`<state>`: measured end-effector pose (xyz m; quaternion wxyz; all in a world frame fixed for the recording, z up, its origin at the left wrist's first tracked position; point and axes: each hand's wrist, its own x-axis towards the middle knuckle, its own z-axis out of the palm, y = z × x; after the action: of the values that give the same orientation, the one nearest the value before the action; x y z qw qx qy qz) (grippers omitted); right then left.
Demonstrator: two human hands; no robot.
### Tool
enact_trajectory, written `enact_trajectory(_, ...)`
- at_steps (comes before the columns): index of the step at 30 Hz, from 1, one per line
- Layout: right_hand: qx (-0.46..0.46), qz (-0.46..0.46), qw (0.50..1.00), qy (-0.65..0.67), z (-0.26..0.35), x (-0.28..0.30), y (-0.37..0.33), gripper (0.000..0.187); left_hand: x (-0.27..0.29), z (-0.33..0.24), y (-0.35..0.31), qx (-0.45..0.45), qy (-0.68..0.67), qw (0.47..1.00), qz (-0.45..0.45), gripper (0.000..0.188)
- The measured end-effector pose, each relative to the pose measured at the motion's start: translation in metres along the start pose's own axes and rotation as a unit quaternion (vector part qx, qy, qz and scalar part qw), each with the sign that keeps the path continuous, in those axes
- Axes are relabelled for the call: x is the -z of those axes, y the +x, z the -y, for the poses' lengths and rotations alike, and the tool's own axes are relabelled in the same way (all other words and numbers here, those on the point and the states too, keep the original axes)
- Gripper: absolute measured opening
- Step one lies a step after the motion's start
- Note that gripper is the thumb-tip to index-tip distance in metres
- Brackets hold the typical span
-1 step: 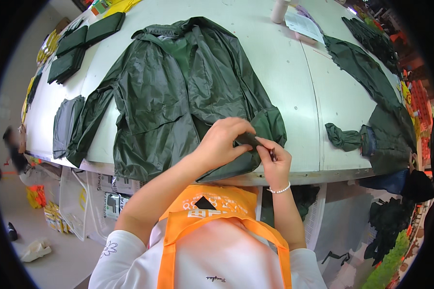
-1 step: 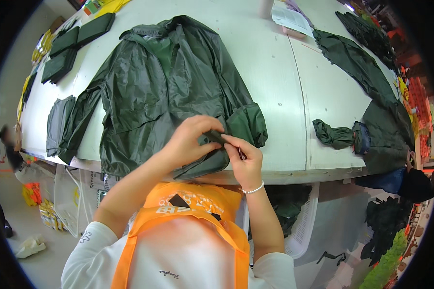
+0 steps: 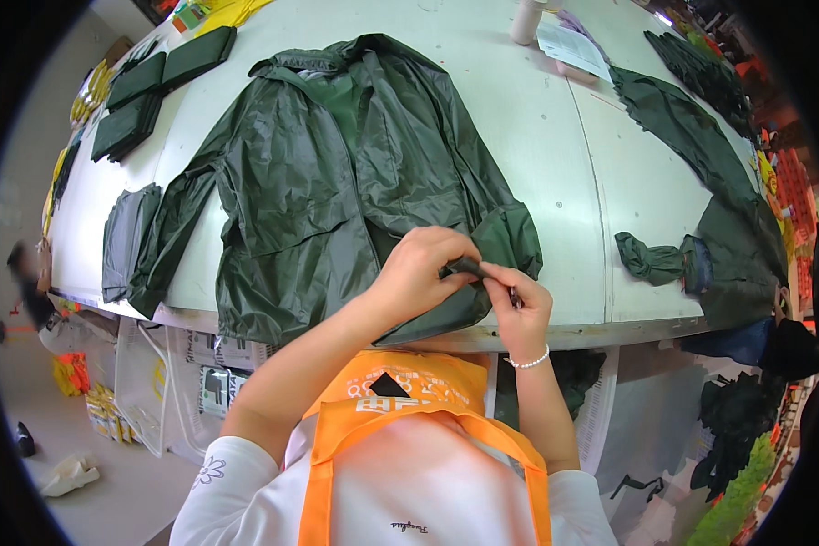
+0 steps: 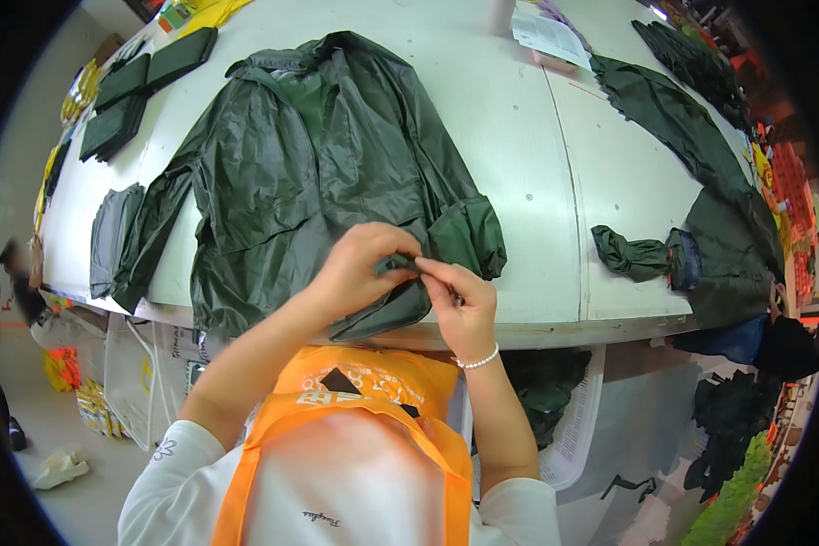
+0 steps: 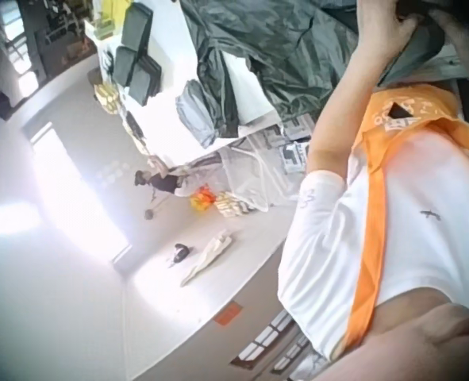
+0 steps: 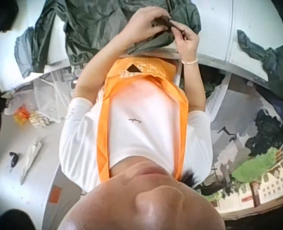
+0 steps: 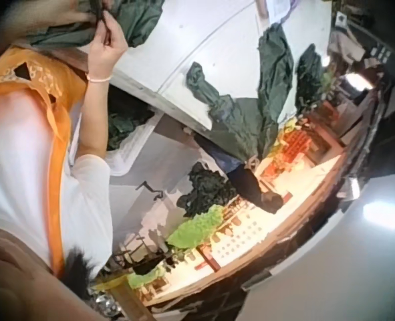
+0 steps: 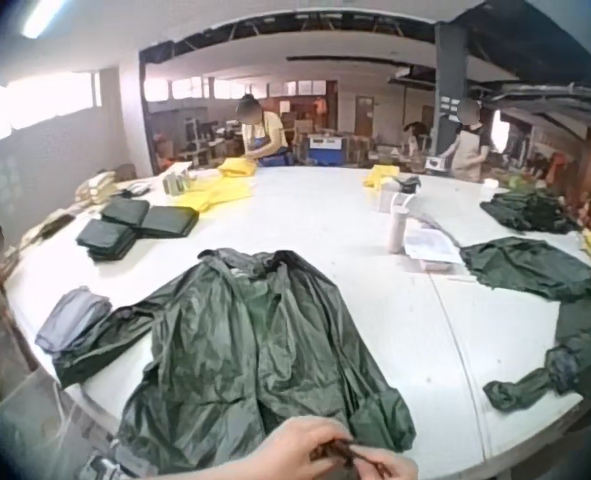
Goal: The person folds a dark green jacket on a white table. They smooth the fabric, fold the sleeves inward, fold the body in half, and then fold it again into a compact rectangle. The folded jacket is placed on a stack of similar items.
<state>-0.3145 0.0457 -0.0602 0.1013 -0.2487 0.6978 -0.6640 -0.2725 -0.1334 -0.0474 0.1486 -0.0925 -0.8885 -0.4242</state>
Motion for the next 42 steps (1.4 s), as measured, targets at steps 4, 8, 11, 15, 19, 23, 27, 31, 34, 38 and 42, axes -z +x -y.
enact_trajectory(4,0.157,0.033,0.982,-0.096,0.016,-0.001,0.001,0.036,-0.004,0.0,-0.014,-0.022,0.01,0.994,-0.109,0.033)
enact_trajectory(8,0.138,0.03,0.987,-0.07,0.021,-0.004,-0.007,0.029,-0.001,-0.001,-0.023,-0.075,0.028,0.984,-0.161,0.03)
enact_trajectory(11,0.003,0.009,1.0,0.007,0.027,-0.001,-0.012,0.025,0.003,-0.004,-0.021,-0.099,0.033,0.975,-0.195,0.032)
enact_trajectory(15,0.119,0.05,0.99,-0.054,0.023,0.004,-0.01,0.026,0.003,-0.004,-0.029,-0.104,0.058,0.974,-0.191,0.032)
enact_trajectory(19,0.097,0.112,0.986,-0.074,0.019,0.011,-0.011,0.021,0.005,-0.005,-0.032,-0.068,0.059,0.992,-0.082,0.029)
enact_trajectory(23,-0.069,0.113,0.987,-0.093,-0.006,0.028,-0.009,0.029,-0.003,0.011,-0.068,-0.021,0.082,0.991,0.106,0.026)
enact_trajectory(27,-0.18,-0.127,0.95,-0.222,-0.123,0.111,-0.006,0.045,-0.034,0.037,-0.136,0.096,0.097,0.97,0.199,0.019)
enact_trajectory(31,-0.193,-0.104,0.954,-0.205,-0.136,0.118,0.001,0.044,-0.023,0.033,-0.113,0.189,0.071,0.949,0.241,0.011)
enact_trajectory(34,-0.191,-0.034,0.968,-0.16,-0.144,0.089,0.007,0.044,-0.033,0.021,-0.075,0.185,0.077,0.964,0.174,0.014)
enact_trajectory(38,-0.378,-0.11,0.869,0.301,-0.145,0.096,0.026,0.018,-0.062,0.03,-0.037,0.192,0.004,0.979,0.062,0.03)
enact_trajectory(42,-0.397,-0.066,0.763,0.505,-0.11,0.058,0.031,0.023,-0.089,0.035,0.002,0.182,-0.119,0.967,-0.137,0.043)
